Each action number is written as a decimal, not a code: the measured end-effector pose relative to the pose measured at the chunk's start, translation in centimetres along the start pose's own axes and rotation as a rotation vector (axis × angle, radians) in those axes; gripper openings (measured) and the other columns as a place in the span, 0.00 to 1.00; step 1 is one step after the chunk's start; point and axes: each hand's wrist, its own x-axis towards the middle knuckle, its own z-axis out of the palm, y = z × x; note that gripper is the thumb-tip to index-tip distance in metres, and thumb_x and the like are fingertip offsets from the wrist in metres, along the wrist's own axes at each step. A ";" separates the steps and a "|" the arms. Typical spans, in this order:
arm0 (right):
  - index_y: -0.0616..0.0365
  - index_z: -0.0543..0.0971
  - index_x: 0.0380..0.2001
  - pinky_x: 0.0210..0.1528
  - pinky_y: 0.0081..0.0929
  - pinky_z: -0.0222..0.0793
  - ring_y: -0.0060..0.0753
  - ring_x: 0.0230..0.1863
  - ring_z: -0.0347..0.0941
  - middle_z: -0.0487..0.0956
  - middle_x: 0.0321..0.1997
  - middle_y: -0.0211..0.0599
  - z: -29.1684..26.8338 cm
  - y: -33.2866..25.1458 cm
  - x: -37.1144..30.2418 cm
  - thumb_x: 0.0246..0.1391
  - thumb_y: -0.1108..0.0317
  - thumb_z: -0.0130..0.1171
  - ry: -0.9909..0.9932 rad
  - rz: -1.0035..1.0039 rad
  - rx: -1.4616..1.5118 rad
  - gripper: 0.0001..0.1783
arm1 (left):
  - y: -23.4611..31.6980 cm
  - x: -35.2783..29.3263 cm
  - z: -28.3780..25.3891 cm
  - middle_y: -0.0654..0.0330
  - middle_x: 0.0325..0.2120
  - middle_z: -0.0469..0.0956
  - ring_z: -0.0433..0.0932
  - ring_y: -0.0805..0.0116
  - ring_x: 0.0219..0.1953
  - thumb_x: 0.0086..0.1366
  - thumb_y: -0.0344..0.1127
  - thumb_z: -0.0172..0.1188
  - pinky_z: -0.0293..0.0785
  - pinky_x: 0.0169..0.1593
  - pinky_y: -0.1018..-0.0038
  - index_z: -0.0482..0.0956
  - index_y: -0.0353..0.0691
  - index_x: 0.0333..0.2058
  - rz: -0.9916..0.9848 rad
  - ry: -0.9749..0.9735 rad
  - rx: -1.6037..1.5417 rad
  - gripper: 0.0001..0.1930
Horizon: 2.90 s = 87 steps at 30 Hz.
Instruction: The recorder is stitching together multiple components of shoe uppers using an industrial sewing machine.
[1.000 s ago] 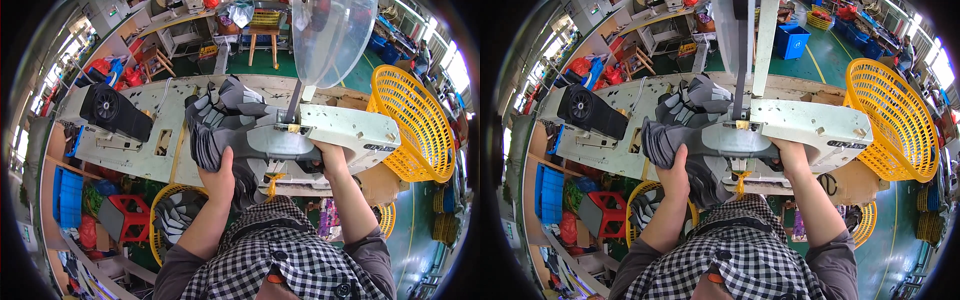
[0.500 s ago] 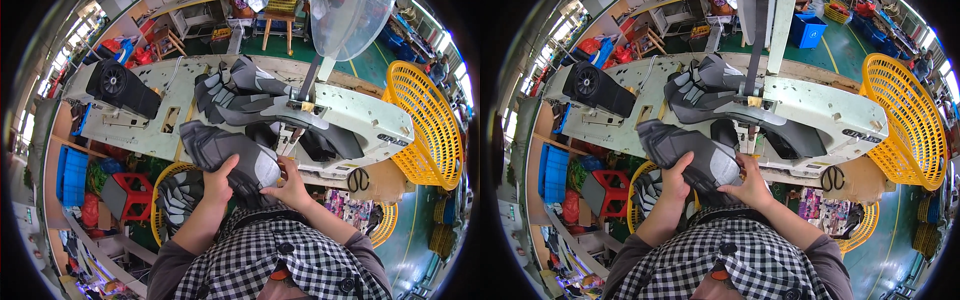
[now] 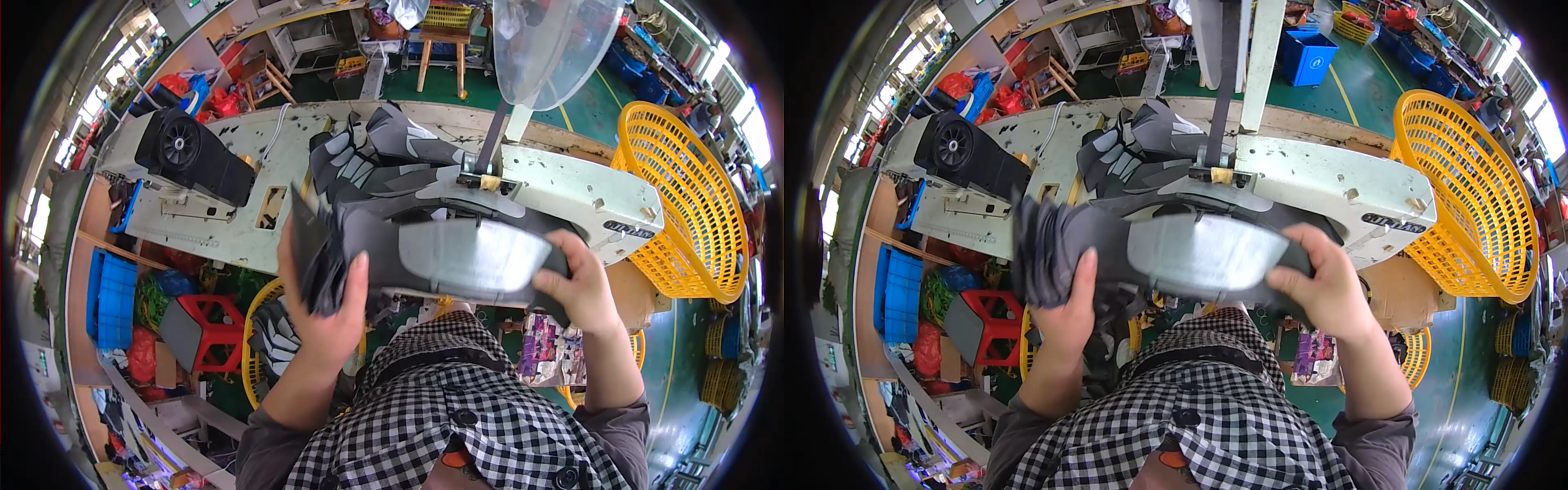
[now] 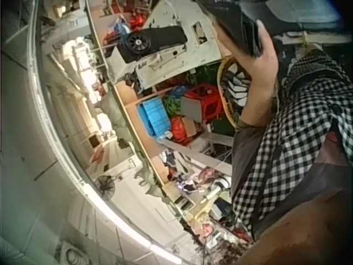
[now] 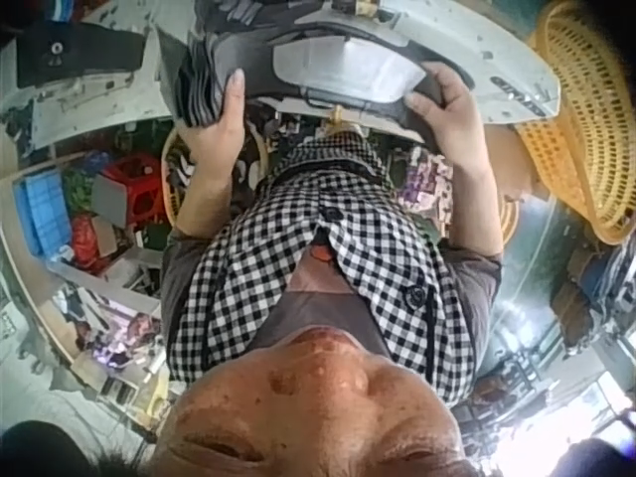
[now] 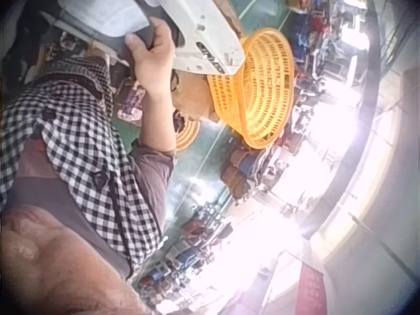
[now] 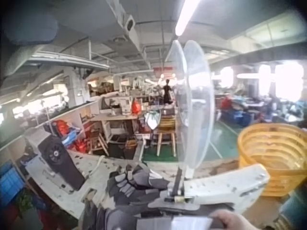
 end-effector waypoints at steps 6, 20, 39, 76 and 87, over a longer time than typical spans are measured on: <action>0.69 0.72 0.44 0.41 0.17 0.66 0.18 0.36 0.69 0.76 0.36 0.33 1.0 3.1 3.9 0.55 0.64 0.58 0.248 0.173 0.094 0.19 | -3.7 2.0 4.5 0.51 0.55 0.59 0.63 0.63 0.56 0.57 0.27 0.60 0.60 0.57 0.71 0.51 0.31 0.60 0.040 0.120 -0.009 0.35; 0.63 0.69 0.49 0.34 0.23 0.69 0.26 0.34 0.72 0.76 0.40 0.37 0.1 5.3 6.3 0.53 0.60 0.59 0.260 0.112 0.403 0.25 | -6.4 2.5 5.4 0.51 0.50 0.68 0.68 0.63 0.51 0.54 0.34 0.66 0.62 0.56 0.71 0.58 0.29 0.56 -0.263 0.111 -0.211 0.35; 0.65 0.76 0.37 0.50 0.35 0.66 0.44 0.46 0.72 0.76 0.40 0.46 4.6 5.9 -1.5 0.32 0.51 0.73 -0.403 -0.078 -0.625 0.32 | 2.2 -2.2 -1.6 0.51 0.56 0.61 0.64 0.66 0.56 0.54 0.19 0.57 0.63 0.56 0.71 0.52 0.29 0.60 -0.029 -0.105 -0.152 0.35; 0.60 0.64 0.56 0.57 0.33 0.62 0.40 0.53 0.68 0.70 0.51 0.43 8.9 11.6 -0.3 0.33 0.60 0.74 -0.090 -0.012 -0.147 0.45 | -5.2 -3.5 2.3 0.57 0.45 0.73 0.72 0.66 0.48 0.48 0.23 0.66 0.67 0.52 0.71 0.69 0.34 0.50 -0.796 -0.050 -0.693 0.27; 0.59 0.73 0.34 0.39 0.22 0.67 0.28 0.29 0.63 0.68 0.31 0.33 7.8 10.8 -2.1 0.33 0.60 0.75 -0.023 0.024 -0.092 0.27 | 0.4 -3.5 -0.4 0.53 0.59 0.58 0.60 0.64 0.59 0.54 0.21 0.60 0.56 0.61 0.71 0.53 0.31 0.60 -0.317 -0.031 -0.343 0.36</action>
